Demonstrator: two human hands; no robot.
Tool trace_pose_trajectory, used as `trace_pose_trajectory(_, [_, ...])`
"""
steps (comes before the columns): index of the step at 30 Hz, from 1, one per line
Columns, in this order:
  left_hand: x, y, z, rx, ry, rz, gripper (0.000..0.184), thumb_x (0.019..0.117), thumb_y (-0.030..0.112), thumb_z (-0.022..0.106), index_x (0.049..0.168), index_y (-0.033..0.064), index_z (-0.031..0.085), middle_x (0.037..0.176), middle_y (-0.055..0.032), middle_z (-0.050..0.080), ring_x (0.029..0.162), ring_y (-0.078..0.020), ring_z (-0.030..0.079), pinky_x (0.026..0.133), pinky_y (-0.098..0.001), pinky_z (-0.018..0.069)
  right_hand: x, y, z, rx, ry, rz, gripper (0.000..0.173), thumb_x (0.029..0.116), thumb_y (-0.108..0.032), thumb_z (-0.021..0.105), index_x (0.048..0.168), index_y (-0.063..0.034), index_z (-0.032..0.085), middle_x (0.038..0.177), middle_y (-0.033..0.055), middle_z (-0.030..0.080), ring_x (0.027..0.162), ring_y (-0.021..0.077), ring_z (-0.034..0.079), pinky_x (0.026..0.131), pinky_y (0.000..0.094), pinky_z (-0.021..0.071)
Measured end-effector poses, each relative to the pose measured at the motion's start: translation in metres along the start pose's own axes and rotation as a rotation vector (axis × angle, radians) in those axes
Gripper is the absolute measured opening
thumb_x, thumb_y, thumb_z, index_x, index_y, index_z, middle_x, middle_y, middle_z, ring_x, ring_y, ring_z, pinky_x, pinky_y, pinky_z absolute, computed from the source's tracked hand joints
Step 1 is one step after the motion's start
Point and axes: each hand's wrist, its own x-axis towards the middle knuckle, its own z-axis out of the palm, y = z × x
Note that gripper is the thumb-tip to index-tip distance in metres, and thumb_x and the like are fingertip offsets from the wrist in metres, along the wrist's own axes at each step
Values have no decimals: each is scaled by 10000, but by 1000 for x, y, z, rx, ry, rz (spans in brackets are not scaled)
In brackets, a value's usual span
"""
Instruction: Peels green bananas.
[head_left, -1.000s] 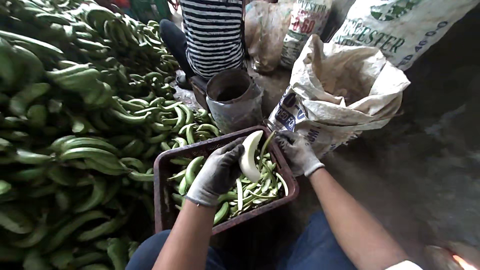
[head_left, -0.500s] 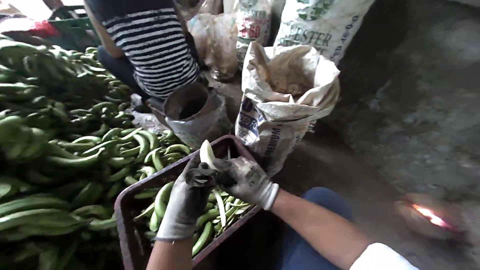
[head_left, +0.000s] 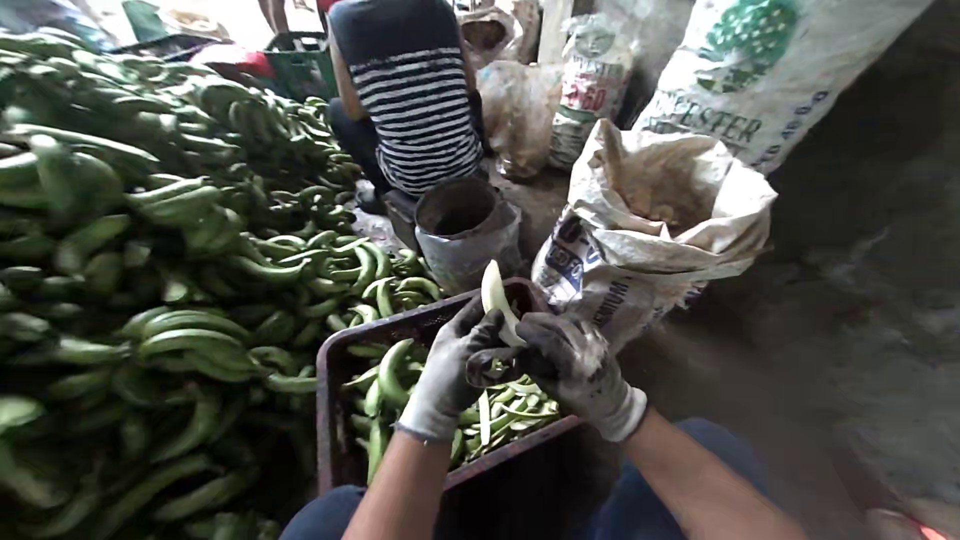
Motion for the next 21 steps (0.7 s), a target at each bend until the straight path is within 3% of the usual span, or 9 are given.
trace_pose_trajectory(5, [0, 5, -10, -52, -38, 22, 378, 1089, 181, 456, 1451, 91, 514, 1193, -164, 702, 957, -235, 715, 809, -377, 611, 3, -1, 2, 217, 31, -15, 445, 860, -300, 788, 1273, -153, 714, 1290, 95, 700, 1174, 243, 671, 993, 440, 571])
trace_pose_trajectory(11, [-3, 2, -4, -33, -69, 92, 373, 1086, 220, 433, 1411, 70, 535, 1053, -114, 713, 863, -185, 705, 762, -361, 618, 6, -11, -7, 296, 146, 25, 404, 818, -236, 847, 1168, -68, 736, 1220, 117, 726, 1156, 232, 685, 1008, 421, 577])
trace_pose_trajectory(14, [2, 11, -12, -48, -116, 133, 424, 1108, 247, 375, 1484, 76, 473, 1233, -174, 683, 1012, -277, 712, 868, -444, 609, 16, 4, -40, 265, 308, 46, 417, 795, -167, 854, 1180, -73, 723, 1200, 91, 732, 1060, 193, 715, 926, 395, 623])
trace_pose_trajectory(16, [1, 22, -21, -88, -29, 148, 407, 1103, 267, 419, 1458, 85, 499, 1208, -166, 683, 998, -286, 710, 853, -460, 613, 27, 20, -76, 220, 460, 102, 404, 844, -126, 832, 1219, -68, 692, 1123, 56, 742, 919, 142, 725, 788, 357, 650])
trace_pose_trajectory(18, [-3, 35, -29, -114, 98, 156, 383, 1080, 306, 498, 1410, 121, 548, 1152, -113, 685, 928, -235, 707, 790, -415, 619, 41, 48, -112, -4, 578, 187, 434, 876, -181, 824, 1243, -25, 655, 1045, 54, 727, 852, 101, 702, 729, 311, 622])
trace_pose_trajectory(20, [-7, 48, -42, -165, 194, 188, 368, 1059, 321, 542, 1380, 141, 553, 1121, -83, 681, 904, -208, 699, 783, -405, 617, 72, 75, -143, -319, 551, 311, 510, 900, -356, 796, 1247, -10, 655, 1084, 114, 720, 954, 161, 702, 859, 350, 603])
trace_pose_trajectory(21, [-6, 54, -51, -210, 233, 213, 364, 1056, 310, 545, 1370, 125, 550, 1117, -105, 677, 910, -236, 694, 796, -441, 610, 86, 84, -154, -457, 411, 479, 596, 922, -469, 714, 1341, -56, 619, 1201, 156, 698, 1087, 240, 682, 966, 433, 554])
